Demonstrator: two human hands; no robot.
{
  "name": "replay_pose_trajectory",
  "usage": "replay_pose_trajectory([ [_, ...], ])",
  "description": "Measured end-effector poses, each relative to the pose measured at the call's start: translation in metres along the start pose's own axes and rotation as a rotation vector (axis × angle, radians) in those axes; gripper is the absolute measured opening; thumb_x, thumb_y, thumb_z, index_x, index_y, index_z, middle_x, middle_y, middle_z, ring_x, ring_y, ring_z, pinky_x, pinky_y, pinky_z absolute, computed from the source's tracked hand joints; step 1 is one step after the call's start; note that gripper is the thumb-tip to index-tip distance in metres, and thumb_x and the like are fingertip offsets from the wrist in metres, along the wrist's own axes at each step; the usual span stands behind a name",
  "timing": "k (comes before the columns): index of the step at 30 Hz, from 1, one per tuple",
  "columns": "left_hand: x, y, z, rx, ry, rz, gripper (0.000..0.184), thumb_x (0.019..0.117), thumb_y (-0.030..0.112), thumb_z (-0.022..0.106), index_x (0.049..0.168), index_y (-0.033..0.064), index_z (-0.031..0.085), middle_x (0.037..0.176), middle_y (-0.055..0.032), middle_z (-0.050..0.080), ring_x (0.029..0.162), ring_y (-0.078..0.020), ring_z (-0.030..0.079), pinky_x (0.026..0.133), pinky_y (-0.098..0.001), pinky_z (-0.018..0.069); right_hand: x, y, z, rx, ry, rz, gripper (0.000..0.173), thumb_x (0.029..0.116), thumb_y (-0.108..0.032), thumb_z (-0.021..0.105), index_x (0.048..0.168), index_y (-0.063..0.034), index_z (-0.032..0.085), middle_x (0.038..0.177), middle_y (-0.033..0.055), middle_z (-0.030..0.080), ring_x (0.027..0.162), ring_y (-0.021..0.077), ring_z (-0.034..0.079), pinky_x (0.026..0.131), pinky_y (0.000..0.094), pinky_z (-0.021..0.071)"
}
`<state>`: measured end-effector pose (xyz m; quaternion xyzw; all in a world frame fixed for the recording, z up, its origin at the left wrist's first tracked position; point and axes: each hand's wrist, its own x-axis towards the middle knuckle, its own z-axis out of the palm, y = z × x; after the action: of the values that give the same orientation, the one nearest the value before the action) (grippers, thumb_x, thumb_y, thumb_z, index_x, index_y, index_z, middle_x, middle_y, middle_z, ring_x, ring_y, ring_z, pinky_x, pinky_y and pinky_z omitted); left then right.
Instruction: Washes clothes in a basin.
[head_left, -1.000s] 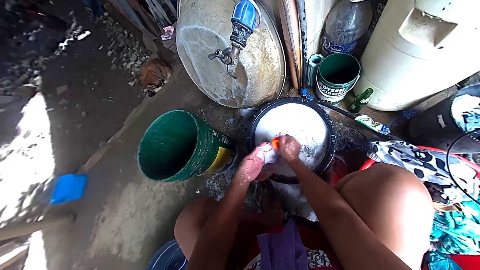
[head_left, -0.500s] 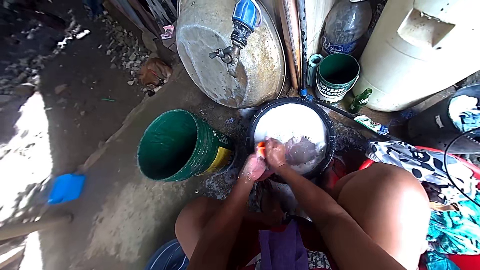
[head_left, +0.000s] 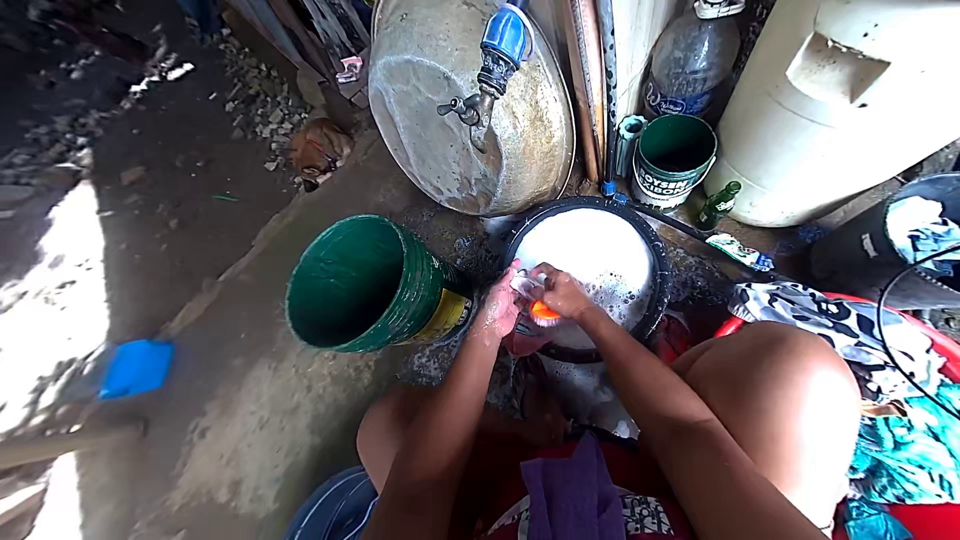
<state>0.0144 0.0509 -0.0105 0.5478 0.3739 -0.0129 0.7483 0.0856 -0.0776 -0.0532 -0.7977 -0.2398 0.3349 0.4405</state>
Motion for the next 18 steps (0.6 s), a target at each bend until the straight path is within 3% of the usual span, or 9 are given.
replay_pose_trajectory([
  [1, -0.002, 0.002, 0.004, -0.018, 0.049, 0.011, 0.042, 0.1123, 0.032, 0.033, 0.144, 0.0114, 0.05, 0.122, -0.0116, 0.064, 0.106, -0.0207, 0.063, 0.09, -0.0386, 0.0528, 0.001, -0.013, 0.004, -0.051, -0.055, -0.04, 0.047, 0.1003, -0.04, 0.06, 0.141, -0.0158, 0.059, 0.117, 0.0185, 0.071, 0.114, 0.0379, 0.066, 0.098, 0.066, 0.0475],
  [2, -0.006, 0.005, 0.006, -0.015, 0.078, 0.023, 0.04, 0.1117, 0.033, 0.037, 0.142, 0.0106, 0.052, 0.12, -0.0112, 0.064, 0.105, -0.02, 0.063, 0.09, -0.0381, 0.053, 0.002, -0.025, 0.005, -0.102, -0.084, -0.067, 0.044, 0.1013, -0.04, 0.059, 0.137, -0.0149, 0.061, 0.118, 0.0185, 0.071, 0.115, 0.038, 0.066, 0.098, 0.0666, 0.0468],
  [4, -0.016, 0.01, 0.005, 0.146, 0.129, 0.096, 0.04, 0.1115, 0.029, 0.04, 0.139, 0.0057, 0.056, 0.127, -0.0132, 0.063, 0.113, -0.0207, 0.06, 0.096, -0.0389, 0.0491, 0.006, -0.044, -0.003, -0.148, -0.132, -0.092, 0.034, 0.1044, -0.036, 0.055, 0.12, -0.0096, 0.068, 0.114, 0.018, 0.071, 0.113, 0.0367, 0.065, 0.096, 0.066, 0.0456],
  [7, -0.027, 0.018, -0.009, 0.539, 0.194, 0.359, 0.038, 0.1098, 0.025, 0.046, 0.124, -0.0053, 0.064, 0.13, -0.022, 0.061, 0.124, -0.0283, 0.055, 0.108, -0.0451, 0.0417, 0.013, -0.061, -0.025, -0.189, -0.149, -0.218, 0.03, 0.1022, -0.032, 0.061, 0.098, -0.0042, 0.069, 0.094, 0.0174, 0.069, 0.095, 0.0357, 0.066, 0.082, 0.0653, 0.0472],
  [9, -0.036, 0.034, -0.013, 0.701, 0.193, 0.478, 0.043, 0.1105, 0.031, 0.043, 0.116, -0.0042, 0.068, 0.117, -0.0209, 0.066, 0.114, -0.0271, 0.06, 0.103, -0.047, 0.0447, 0.012, -0.084, -0.048, -0.285, -0.141, -0.296, 0.03, 0.099, -0.032, 0.064, 0.091, -0.0042, 0.069, 0.087, 0.0159, 0.068, 0.088, 0.0353, 0.066, 0.076, 0.0648, 0.0476],
  [12, -0.045, 0.054, -0.011, 0.514, 0.103, 0.558, 0.044, 0.1108, 0.032, 0.041, 0.11, -0.0029, 0.068, 0.102, -0.0134, 0.069, 0.099, -0.0179, 0.064, 0.095, -0.0407, 0.0505, 0.001, -0.128, -0.075, -0.456, -0.129, -0.394, 0.03, 0.0966, -0.036, 0.065, 0.088, -0.0068, 0.069, 0.085, 0.0141, 0.067, 0.085, 0.0347, 0.066, 0.071, 0.0637, 0.0477],
  [15, -0.057, 0.068, -0.003, 0.072, -0.102, 0.523, 0.043, 0.1118, 0.034, 0.033, 0.118, 0.0021, 0.062, 0.105, -0.0078, 0.07, 0.1, -0.0146, 0.068, 0.093, -0.0374, 0.057, -0.016, -0.167, -0.098, -0.567, -0.123, -0.493, 0.029, 0.0965, -0.035, 0.066, 0.086, -0.0091, 0.069, 0.083, 0.0106, 0.066, 0.083, 0.0306, 0.064, 0.071, 0.0594, 0.0462],
  [16, -0.061, 0.071, -0.002, 0.04, -0.113, 0.528, 0.044, 0.1117, 0.036, 0.033, 0.12, 0.0034, 0.062, 0.106, -0.0075, 0.07, 0.101, -0.0147, 0.068, 0.094, -0.0378, 0.0571, -0.021, -0.178, -0.103, -0.618, -0.121, -0.523, 0.028, 0.0965, -0.036, 0.066, 0.086, -0.0096, 0.068, 0.083, 0.0102, 0.066, 0.084, 0.0301, 0.064, 0.072, 0.0586, 0.0461],
  [18, -0.067, 0.075, -0.003, 0.234, 0.012, 0.665, 0.042, 0.1113, 0.033, 0.037, 0.114, 0.0005, 0.065, 0.104, -0.0068, 0.069, 0.099, -0.0122, 0.066, 0.092, -0.036, 0.0556, -0.028, -0.191, -0.108, -0.733, -0.107, -0.566, 0.028, 0.0967, -0.036, 0.067, 0.088, -0.0098, 0.069, 0.086, 0.0111, 0.067, 0.086, 0.0315, 0.065, 0.072, 0.0592, 0.0465],
])
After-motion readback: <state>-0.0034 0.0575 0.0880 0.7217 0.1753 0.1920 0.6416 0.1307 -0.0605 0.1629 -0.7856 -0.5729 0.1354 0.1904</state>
